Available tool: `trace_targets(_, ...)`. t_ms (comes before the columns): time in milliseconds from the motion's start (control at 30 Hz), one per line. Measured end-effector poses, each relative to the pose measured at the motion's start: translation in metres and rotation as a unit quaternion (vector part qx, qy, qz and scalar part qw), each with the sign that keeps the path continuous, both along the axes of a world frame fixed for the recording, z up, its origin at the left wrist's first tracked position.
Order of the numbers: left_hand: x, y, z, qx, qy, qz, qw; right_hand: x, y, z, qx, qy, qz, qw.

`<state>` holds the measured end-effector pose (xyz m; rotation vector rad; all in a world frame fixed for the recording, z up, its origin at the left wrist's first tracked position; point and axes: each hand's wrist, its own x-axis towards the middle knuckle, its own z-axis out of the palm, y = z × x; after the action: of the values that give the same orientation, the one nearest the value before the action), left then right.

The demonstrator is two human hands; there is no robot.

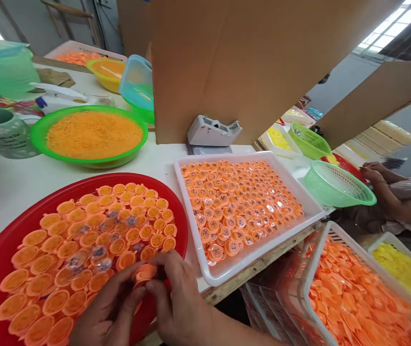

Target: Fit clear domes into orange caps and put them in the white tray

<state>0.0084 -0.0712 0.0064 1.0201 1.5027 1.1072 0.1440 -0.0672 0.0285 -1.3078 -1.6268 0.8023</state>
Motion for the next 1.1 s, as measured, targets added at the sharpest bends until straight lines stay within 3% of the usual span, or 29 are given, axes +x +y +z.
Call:
trace_targets(133,0.018,0.005,0.004,0.029,0.036,-0.072,0.996,0.021,0.007,0.004,-0.053,0.013,-0.018,0.998)
trace_targets(233,0.024,0.014,0.012,0.041,0.044,-0.098,0.993,0.08,0.032,0.008,-0.099,-0.019,-0.098,0.99)
trace_targets(267,0.021,0.017,0.013,0.045,0.061,-0.101,0.992,0.106,0.043,0.009,-0.107,-0.061,-0.173,0.977)
trace_targets(333,0.009,0.023,0.014,0.057,0.128,-0.098,0.985,0.158,0.064,0.008,-0.119,-0.089,-0.24,0.959)
trace_targets(433,-0.017,0.027,0.011,0.094,0.235,-0.063,0.965,0.211,0.086,-0.005,-0.165,-0.126,-0.267,0.941)
trace_targets(533,-0.033,0.021,0.005,0.125,0.316,-0.073,0.938,0.228,0.093,-0.018,-0.21,-0.169,-0.25,0.93)
trace_targets(700,-0.013,0.008,-0.001,0.143,0.406,-0.184,0.884,0.21,0.084,-0.013,-0.181,-0.253,-0.271,0.911)
trace_targets(800,0.006,0.007,-0.002,0.123,0.431,-0.229,0.864,0.179,0.073,-0.005,-0.127,-0.271,-0.242,0.923)
trace_targets(967,0.012,0.008,0.003,0.112,0.416,-0.248,0.868,0.11,0.06,0.001,-0.056,-0.239,-0.08,0.966)
trace_targets(1100,0.001,0.003,0.012,0.111,0.346,-0.202,0.91,0.053,0.081,0.002,-0.011,-0.225,0.112,0.968)
